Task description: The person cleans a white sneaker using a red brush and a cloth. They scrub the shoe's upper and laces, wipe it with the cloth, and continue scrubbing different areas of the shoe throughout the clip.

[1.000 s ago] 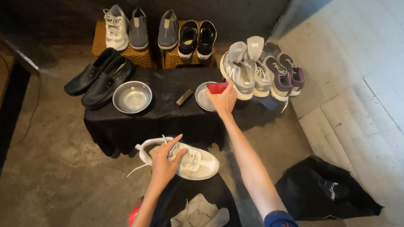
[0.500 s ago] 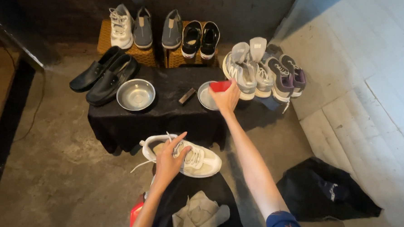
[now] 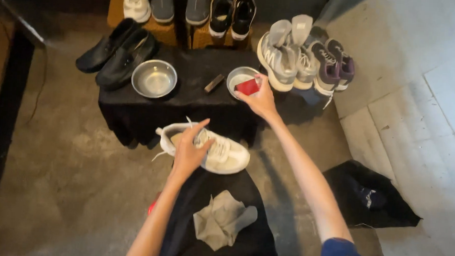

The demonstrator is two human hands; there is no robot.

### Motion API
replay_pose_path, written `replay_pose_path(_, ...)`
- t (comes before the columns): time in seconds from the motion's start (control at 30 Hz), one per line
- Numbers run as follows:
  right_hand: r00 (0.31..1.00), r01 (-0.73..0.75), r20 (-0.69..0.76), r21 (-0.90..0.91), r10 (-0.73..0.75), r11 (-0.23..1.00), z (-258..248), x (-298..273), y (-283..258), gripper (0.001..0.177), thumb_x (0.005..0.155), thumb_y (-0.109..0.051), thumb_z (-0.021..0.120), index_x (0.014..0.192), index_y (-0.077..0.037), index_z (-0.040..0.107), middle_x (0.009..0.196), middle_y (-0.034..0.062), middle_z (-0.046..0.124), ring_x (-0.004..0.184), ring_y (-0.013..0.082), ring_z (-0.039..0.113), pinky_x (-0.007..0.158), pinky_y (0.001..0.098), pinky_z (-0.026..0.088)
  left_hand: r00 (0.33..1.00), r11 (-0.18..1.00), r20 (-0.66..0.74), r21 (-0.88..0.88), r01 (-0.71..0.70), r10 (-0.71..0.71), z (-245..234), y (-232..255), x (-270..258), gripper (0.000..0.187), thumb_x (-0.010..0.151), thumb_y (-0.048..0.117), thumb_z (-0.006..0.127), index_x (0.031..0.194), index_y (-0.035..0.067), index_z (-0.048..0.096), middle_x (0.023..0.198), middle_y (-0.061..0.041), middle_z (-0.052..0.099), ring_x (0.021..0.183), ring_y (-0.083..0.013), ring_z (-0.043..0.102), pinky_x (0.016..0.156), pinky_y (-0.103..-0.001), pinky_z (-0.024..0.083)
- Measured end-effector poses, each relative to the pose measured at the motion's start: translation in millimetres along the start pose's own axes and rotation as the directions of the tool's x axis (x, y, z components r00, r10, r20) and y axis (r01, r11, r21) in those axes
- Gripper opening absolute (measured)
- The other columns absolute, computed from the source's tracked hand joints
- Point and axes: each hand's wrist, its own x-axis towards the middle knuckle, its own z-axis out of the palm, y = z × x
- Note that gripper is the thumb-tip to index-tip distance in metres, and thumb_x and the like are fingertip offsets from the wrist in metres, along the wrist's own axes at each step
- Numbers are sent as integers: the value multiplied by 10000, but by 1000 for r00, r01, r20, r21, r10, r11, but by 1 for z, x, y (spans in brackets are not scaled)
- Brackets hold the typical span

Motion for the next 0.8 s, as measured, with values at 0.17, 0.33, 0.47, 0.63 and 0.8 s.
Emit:
replay_pose_path(0.17, 955, 175, 210, 166, -208, 970, -24, -64, -4, 987, 568, -397, 1017, 1379, -137, 517, 1315, 183, 586, 1214, 364, 596, 1047, 436, 481, 999, 1000, -41, 3, 15, -15, 1, -7, 3, 564, 838, 150, 815, 1354, 315, 661, 1174, -109, 683, 1155, -341, 658, 1025, -477, 506)
replay_pose_path(0.33, 816, 485, 333, 50, -472, 873, -49, -111, -7, 989, 543, -380, 987, 1380, -102, 539, 1299, 167, 539, 1275, 366, 549, 1115, 450, 436, 999, 999, 7, -9, 40, -40, 9, -5, -4, 540, 871, 168, 790, 1369, 313, 640, 1179, -130, 652, 1171, -376, 647, 1024, -500, 515)
replay_pose_path(0.47, 772, 555, 394, -37, -498, 831, -58, -142, -21, 1028, 512, -364, 978, 1404, -132, 524, 1307, 129, 537, 1277, 330, 553, 1112, 441, 449, 997, 999, 68, 9, 32, -33, 7, 4, -11, 569, 895, 161, 755, 1416, 313, 584, 1220, -161, 622, 1197, -414, 625, 1032, -523, 510)
replay_pose_path(0.63, 734, 616, 451, -127, -508, 777, -56, -145, -28, 1077, 503, -363, 970, 1435, -137, 482, 1321, 138, 529, 1267, 340, 564, 1099, 453, 466, 993, 992, 51, 72, -108, 104, 19, -20, -14, 594, 903, 157, 738, 1442, 323, 554, 1146, -161, 622, 1106, -423, 658, 962, -508, 552)
replay_pose_path(0.8, 736, 630, 437, -162, -517, 760, -42, -122, -29, 1084, 514, -376, 944, 1449, -133, 451, 1316, 173, 531, 1250, 381, 570, 1074, 497, 479, 981, 971, 81, 147, -189, 179, 18, -3, -23, 622, 917, 112, 702, 1474, 309, 509, 1081, -160, 619, 1024, -431, 677, 891, -513, 580)
